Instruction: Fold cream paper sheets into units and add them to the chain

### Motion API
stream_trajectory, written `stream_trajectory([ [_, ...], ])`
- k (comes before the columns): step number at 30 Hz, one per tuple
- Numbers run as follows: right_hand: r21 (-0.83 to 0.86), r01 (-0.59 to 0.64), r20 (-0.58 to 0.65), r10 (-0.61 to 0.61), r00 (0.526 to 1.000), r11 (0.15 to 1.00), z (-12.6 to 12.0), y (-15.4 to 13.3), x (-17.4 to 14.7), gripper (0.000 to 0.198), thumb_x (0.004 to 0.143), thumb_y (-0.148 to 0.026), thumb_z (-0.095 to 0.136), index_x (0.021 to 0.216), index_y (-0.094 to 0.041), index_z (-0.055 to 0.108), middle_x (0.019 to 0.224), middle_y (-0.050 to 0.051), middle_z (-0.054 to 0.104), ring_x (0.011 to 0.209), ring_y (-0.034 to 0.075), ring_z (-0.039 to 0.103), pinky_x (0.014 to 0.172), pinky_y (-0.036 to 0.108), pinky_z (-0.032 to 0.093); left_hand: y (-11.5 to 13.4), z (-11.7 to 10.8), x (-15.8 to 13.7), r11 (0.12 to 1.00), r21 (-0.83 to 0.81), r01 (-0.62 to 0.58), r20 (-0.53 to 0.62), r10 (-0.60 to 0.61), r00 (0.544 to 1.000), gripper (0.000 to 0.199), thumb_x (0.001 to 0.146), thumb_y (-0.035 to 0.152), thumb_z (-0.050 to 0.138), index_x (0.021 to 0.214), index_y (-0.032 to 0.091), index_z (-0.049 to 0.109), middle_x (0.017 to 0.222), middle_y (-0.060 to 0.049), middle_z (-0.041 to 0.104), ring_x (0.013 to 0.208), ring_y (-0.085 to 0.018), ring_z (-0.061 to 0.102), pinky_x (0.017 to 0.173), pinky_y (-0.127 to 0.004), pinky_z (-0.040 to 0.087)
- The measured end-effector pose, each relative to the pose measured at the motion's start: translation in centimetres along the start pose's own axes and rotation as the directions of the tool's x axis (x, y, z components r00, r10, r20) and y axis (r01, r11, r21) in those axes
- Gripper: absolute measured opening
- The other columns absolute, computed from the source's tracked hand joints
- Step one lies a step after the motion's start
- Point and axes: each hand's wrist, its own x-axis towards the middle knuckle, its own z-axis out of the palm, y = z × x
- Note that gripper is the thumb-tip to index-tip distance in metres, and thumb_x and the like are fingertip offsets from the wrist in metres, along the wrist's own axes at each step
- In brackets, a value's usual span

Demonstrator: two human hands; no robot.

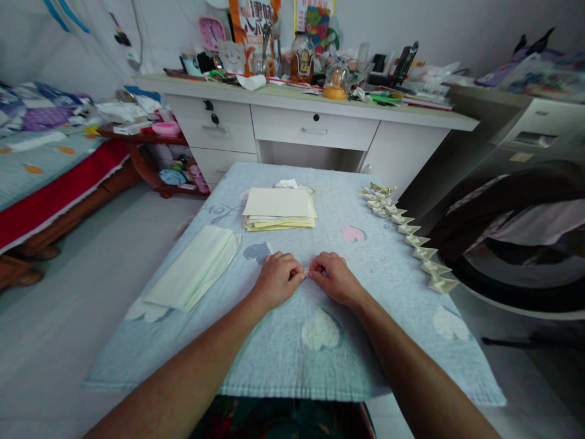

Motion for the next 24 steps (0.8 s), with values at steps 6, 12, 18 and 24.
stream_trajectory([
  [6,-0.067,-0.064,-0.031,0.062,0.998,0.996,0.08,-0.39,-0.11,0.008,0.084,-0.025,0.063,0.081,-0.018,0.066,0.086,0.003,0.06,0.087,0.018,0.049,0.076,0.03,0.029,0.13,0.11,0.01,0.995,0.074,0.061,-0.035,-0.058,0.998,0.013,0.078,0.03,0.065,0.069,0.022,0.066,0.081,-0.002,0.064,0.088,-0.02,0.054,0.079,-0.035,0.033],
  [12,-0.105,-0.119,-0.034,0.117,0.993,0.987,0.21,-0.37,0.07,0.012,0.085,-0.03,0.063,0.083,-0.019,0.067,0.09,0.005,0.059,0.092,0.021,0.047,0.076,0.032,0.028,0.36,0.04,-0.04,0.989,0.083,0.124,-0.052,-0.12,0.991,0.015,0.077,0.033,0.067,0.067,0.023,0.066,0.083,-0.001,0.064,0.092,-0.022,0.052,0.083,-0.039,0.03],
  [18,-0.12,-0.158,-0.031,0.155,0.987,0.98,0.31,-0.41,0.19,0.014,0.084,-0.033,0.064,0.08,-0.019,0.067,0.09,0.005,0.058,0.093,0.021,0.046,0.076,0.032,0.027,0.25,-0.05,-0.05,0.984,0.064,0.165,-0.055,-0.162,0.985,0.016,0.074,0.036,0.069,0.066,0.023,0.066,0.083,-0.001,0.062,0.093,-0.023,0.051,0.084,-0.039,0.031],
  [24,-0.132,-0.17,-0.044,0.166,0.985,0.977,0.53,-0.39,0.21,0.014,0.083,-0.032,0.064,0.079,-0.019,0.065,0.091,0.005,0.057,0.092,0.021,0.046,0.076,0.032,0.027,0.23,0.1,-0.08,0.977,0.082,0.195,-0.055,-0.191,0.98,0.017,0.074,0.036,0.069,0.065,0.022,0.065,0.084,-0.002,0.061,0.092,-0.024,0.05,0.083,-0.041,0.032],
])
